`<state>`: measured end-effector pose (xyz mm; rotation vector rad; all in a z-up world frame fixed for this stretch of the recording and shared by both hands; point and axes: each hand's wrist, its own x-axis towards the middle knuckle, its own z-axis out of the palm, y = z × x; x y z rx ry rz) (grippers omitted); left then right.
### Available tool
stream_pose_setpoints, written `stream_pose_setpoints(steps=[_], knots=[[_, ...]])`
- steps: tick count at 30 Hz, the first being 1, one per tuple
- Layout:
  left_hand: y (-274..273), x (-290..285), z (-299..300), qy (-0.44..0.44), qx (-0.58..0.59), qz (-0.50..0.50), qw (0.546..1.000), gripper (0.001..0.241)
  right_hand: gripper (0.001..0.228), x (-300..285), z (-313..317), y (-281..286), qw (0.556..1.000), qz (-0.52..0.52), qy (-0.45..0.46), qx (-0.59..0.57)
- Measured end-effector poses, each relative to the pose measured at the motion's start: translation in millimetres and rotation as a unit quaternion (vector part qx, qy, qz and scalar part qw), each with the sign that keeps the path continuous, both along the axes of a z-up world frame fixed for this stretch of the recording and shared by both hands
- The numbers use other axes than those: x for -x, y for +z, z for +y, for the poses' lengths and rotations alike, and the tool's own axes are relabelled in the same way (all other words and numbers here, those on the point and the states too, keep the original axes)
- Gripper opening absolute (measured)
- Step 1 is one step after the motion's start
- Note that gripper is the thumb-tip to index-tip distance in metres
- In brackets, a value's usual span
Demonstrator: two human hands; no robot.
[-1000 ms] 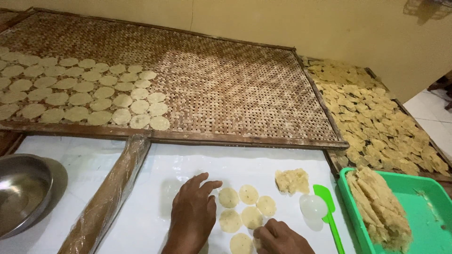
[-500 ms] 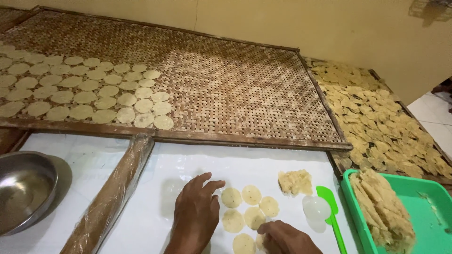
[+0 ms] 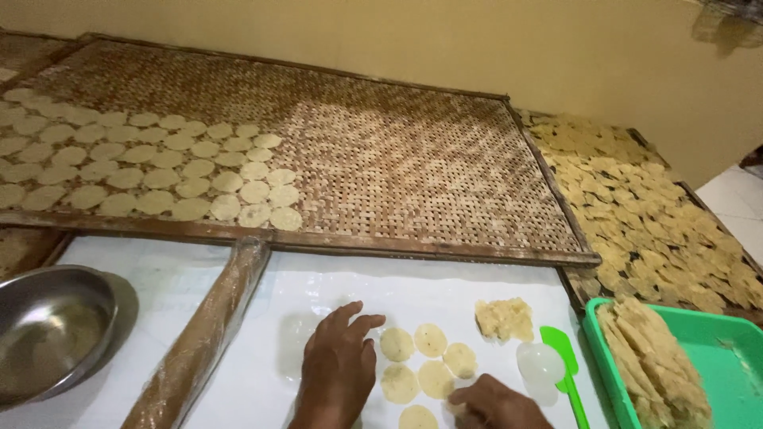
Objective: The person is rolling out dough with a rolling pin and using a round cutter to make circles for drying.
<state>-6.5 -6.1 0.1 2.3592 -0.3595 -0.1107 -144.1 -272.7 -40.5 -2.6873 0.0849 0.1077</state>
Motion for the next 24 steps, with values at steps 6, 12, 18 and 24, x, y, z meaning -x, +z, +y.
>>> stream_pose_setpoints(steps=[6, 12, 18, 24], knots=[[-11, 4, 0, 0.003, 0.050, -0.079, 0.996, 0.038, 0.022, -16, -54, 18, 0.940, 0.097, -0.105, -0.310], [-62, -11, 4, -0.025, 0.040, -0.088, 0.995, 0.043, 0.033, -65, -118, -11, 0.832, 0.123, -0.191, -0.505], [-143, -42, 1, -0.021, 0.033, -0.080, 0.996, 0.046, 0.042, -132, -55, 56, 0.803, 0.117, -0.265, -0.520], [-200, -81, -14, -0.185, 0.040, 0.054, 0.980, 0.034, 0.047, -230, 20, 97, 0.784, 0.098, -0.197, -0.581]])
